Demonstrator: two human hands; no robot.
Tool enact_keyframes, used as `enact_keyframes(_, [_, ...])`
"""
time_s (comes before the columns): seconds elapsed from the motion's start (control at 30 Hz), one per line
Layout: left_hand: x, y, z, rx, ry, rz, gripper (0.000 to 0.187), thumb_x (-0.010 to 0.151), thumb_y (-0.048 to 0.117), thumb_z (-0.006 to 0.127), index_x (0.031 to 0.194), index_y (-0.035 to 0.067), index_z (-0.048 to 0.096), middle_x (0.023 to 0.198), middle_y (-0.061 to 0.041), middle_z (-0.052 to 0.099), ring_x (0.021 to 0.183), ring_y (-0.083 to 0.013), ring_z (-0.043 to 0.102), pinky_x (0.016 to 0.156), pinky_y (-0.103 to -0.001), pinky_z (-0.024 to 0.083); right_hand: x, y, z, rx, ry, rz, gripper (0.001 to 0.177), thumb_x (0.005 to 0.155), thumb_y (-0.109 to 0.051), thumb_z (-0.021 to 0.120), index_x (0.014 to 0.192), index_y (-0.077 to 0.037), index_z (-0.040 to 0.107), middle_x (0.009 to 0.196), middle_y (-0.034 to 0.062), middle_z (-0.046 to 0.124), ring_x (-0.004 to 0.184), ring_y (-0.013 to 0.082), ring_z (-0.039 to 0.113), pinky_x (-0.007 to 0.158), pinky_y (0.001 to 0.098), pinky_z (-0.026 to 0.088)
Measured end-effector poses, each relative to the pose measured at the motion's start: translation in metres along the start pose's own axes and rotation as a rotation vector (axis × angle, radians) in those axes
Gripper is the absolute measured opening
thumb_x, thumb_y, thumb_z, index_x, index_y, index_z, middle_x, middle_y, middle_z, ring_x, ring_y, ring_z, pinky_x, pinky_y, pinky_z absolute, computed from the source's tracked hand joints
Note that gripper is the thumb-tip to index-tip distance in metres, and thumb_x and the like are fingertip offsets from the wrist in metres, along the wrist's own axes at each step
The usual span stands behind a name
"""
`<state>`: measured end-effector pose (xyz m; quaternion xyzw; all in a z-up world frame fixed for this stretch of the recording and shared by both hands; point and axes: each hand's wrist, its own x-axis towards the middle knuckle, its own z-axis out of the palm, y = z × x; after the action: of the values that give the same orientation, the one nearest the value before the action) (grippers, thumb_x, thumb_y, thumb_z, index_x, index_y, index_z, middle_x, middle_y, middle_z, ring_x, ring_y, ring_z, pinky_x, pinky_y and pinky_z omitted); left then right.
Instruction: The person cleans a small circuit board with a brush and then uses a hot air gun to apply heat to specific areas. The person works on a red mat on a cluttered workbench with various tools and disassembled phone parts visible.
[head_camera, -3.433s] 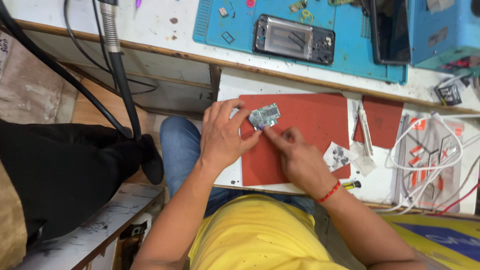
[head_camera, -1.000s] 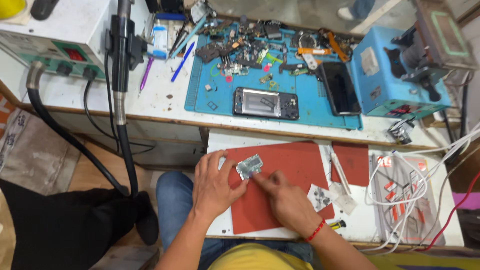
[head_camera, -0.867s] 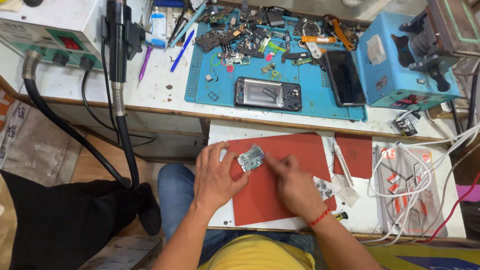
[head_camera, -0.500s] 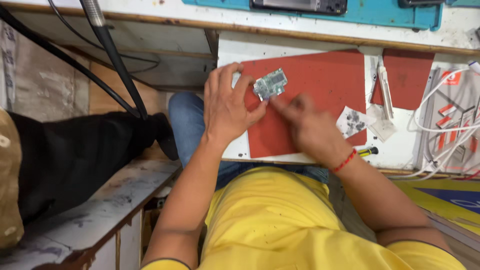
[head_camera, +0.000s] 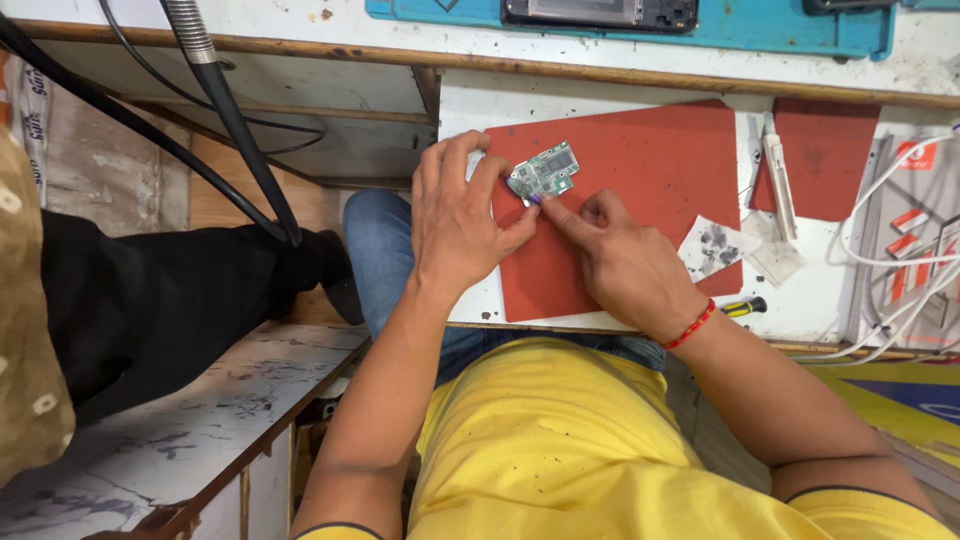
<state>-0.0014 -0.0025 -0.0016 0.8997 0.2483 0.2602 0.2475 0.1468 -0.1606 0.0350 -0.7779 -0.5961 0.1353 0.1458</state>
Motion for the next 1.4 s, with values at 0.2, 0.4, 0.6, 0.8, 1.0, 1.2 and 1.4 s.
enact_keyframes(0.2, [-0.001,0.002,0.003,-0.009,-0.001,-0.014,0.043,0.074,0.033,0.089,0.102,0.009,0.067,0.131,-0.011,0.054,0.125,-0.0342,0.048,0.105,-0.050,0.043,-0.003,0.001,0.001,-0.052,-0.009,0.101,0.064,0.085,0.000,0.055,0.145,-0.021,0.061,0.112,0.0177,0.062,0.066,0.0403,0.066,0.057,0.0492,0.056])
enact_keyframes(0.4, [-0.001,0.002,0.005,-0.032,0.007,-0.017,0.050,0.073,0.032,0.090,0.110,0.009,0.065,0.130,-0.011,0.053,0.124,-0.0347,0.049,0.104,-0.050,0.042,0.001,0.006,0.001,-0.020,0.091,0.119,0.060,0.092,-0.002,0.054,0.150,-0.018,0.058,0.111,0.0167,0.062,0.075,0.0405,0.066,0.062,0.0493,0.055])
enact_keyframes(0.6, [0.000,-0.001,0.004,-0.054,0.006,-0.017,0.054,0.072,0.031,0.091,0.114,0.009,0.063,0.130,-0.010,0.053,0.125,-0.0339,0.049,0.105,-0.050,0.042,0.003,-0.001,-0.002,-0.082,0.102,0.144,0.056,0.094,-0.003,0.056,0.146,-0.021,0.061,0.110,0.0143,0.062,0.071,0.0378,0.066,0.061,0.0487,0.056])
enact_keyframes(0.8, [-0.001,-0.001,0.002,-0.048,0.002,-0.016,0.054,0.072,0.031,0.091,0.114,0.009,0.064,0.130,-0.010,0.053,0.125,-0.0335,0.048,0.106,-0.050,0.042,0.004,0.006,0.002,-0.100,0.095,0.150,0.051,0.096,-0.005,0.059,0.144,-0.021,0.063,0.105,0.0147,0.062,0.068,0.0382,0.066,0.058,0.0483,0.054])
enact_keyframes(1.0, [-0.003,-0.004,0.003,-0.047,-0.001,-0.022,0.054,0.072,0.032,0.091,0.112,0.009,0.064,0.129,-0.010,0.053,0.125,-0.0334,0.049,0.105,-0.050,0.042,0.002,0.003,0.003,-0.052,0.088,0.017,0.057,0.090,0.001,0.057,0.142,-0.021,0.064,0.113,0.0173,0.064,0.072,0.0383,0.068,0.064,0.0467,0.057])
enact_keyframes(1.2, [-0.001,-0.006,0.000,-0.065,0.012,-0.011,0.055,0.072,0.032,0.091,0.113,0.009,0.063,0.129,-0.010,0.053,0.125,-0.0342,0.048,0.104,-0.051,0.041,-0.005,0.011,0.007,-0.062,-0.060,0.027,0.061,0.086,0.002,0.059,0.142,-0.020,0.063,0.108,0.0176,0.064,0.062,0.0382,0.066,0.059,0.0479,0.056])
enact_keyframes(1.4, [-0.002,-0.010,0.003,-0.057,0.043,0.017,0.054,0.072,0.031,0.091,0.113,0.008,0.065,0.130,-0.012,0.053,0.126,-0.0347,0.048,0.106,-0.052,0.041,-0.004,0.013,0.005,-0.009,-0.061,-0.028,0.070,0.078,0.005,0.056,0.144,-0.018,0.061,0.104,0.0177,0.061,0.075,0.0365,0.068,0.060,0.0455,0.057])
